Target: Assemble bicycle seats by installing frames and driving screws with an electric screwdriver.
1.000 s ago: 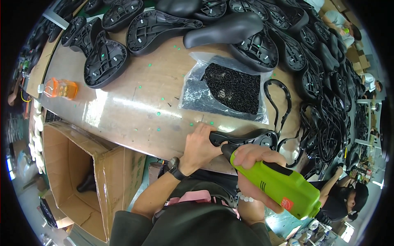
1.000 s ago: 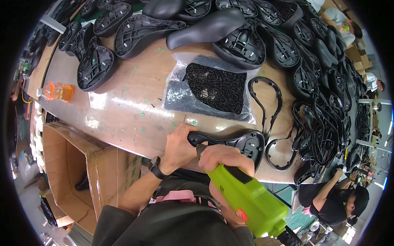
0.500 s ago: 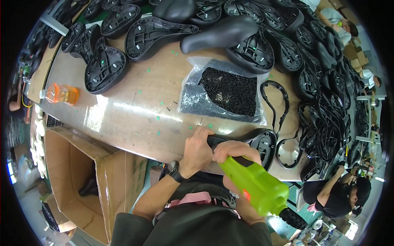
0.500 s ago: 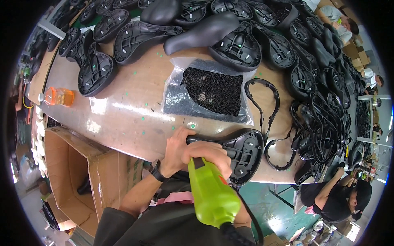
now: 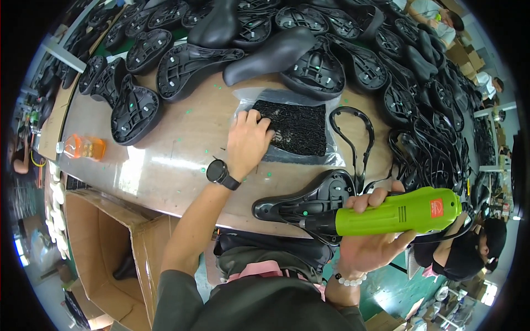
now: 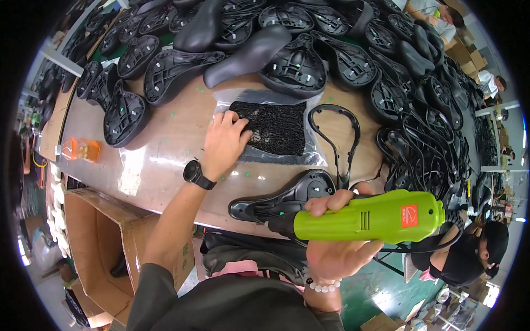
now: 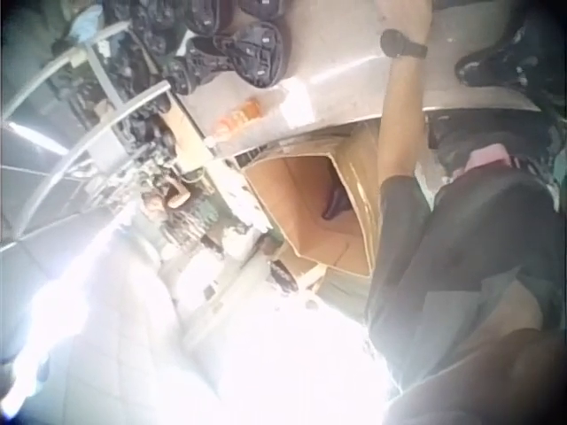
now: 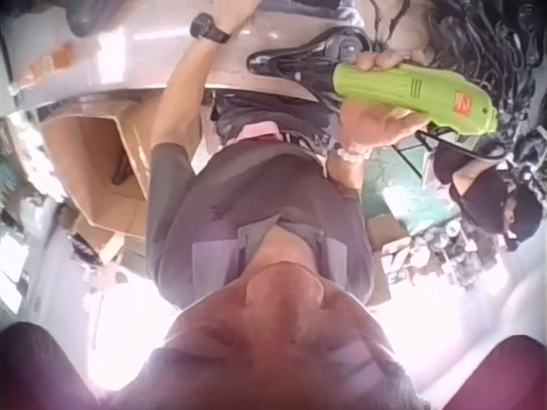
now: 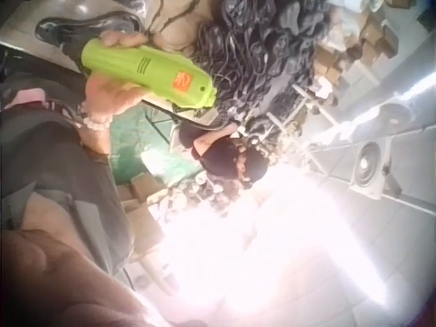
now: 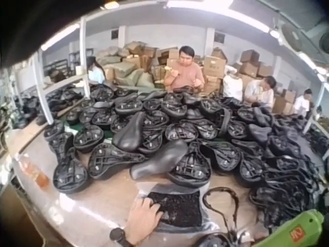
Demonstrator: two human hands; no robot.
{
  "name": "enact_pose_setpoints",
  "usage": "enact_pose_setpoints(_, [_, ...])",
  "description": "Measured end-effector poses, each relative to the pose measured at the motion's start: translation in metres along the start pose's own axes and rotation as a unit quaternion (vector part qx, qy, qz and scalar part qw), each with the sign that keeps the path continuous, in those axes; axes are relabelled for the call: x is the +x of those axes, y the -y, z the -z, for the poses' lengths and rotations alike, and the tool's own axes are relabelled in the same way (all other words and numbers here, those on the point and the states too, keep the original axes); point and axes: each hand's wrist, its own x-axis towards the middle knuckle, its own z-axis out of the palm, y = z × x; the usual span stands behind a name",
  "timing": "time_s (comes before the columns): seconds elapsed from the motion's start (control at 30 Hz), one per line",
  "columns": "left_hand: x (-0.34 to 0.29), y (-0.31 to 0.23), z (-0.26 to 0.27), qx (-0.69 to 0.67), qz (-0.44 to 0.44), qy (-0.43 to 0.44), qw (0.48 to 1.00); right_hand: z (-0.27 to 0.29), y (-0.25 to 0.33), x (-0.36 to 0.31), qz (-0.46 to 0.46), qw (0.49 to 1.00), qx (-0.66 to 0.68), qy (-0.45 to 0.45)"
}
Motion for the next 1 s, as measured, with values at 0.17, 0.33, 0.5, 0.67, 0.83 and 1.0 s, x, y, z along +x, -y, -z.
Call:
enact_pose_setpoints(0.17, [0.006, 0.003, -0.011, -0.034, -0.003, 0.022, 0.999, 0.0, 0.012, -0.005, 0.083, 0.99, -0.094, -0.067])
enact_pose_setpoints(0.33, [0.008, -0.003, -0.004, 0.018, -0.008, -0.007, 1.0, 0.009, 0.019, -0.007, 0.148, 0.982, -0.116, 0.026])
enact_pose_setpoints(0.5, [0.004, 0.003, 0.0, 0.059, 0.002, 0.069, 0.996, 0.007, 0.017, -0.01, 0.147, 0.982, -0.121, 0.012])
enact_pose_setpoints(0.67, [0.005, 0.003, -0.003, -0.007, -0.025, -0.012, 1.0, 0.016, 0.017, -0.008, 0.163, 0.977, -0.12, 0.071])
enact_pose_setpoints(0.83, [-0.003, 0.002, 0.007, -0.031, -0.046, 0.019, 0.998, 0.018, 0.015, -0.009, 0.169, 0.975, -0.084, 0.116])
enact_pose_setpoints(1.0, [-0.003, 0.007, 0.006, 0.01, -0.022, 0.057, 0.998, 0.015, 0.013, -0.01, 0.16, 0.976, -0.09, 0.116])
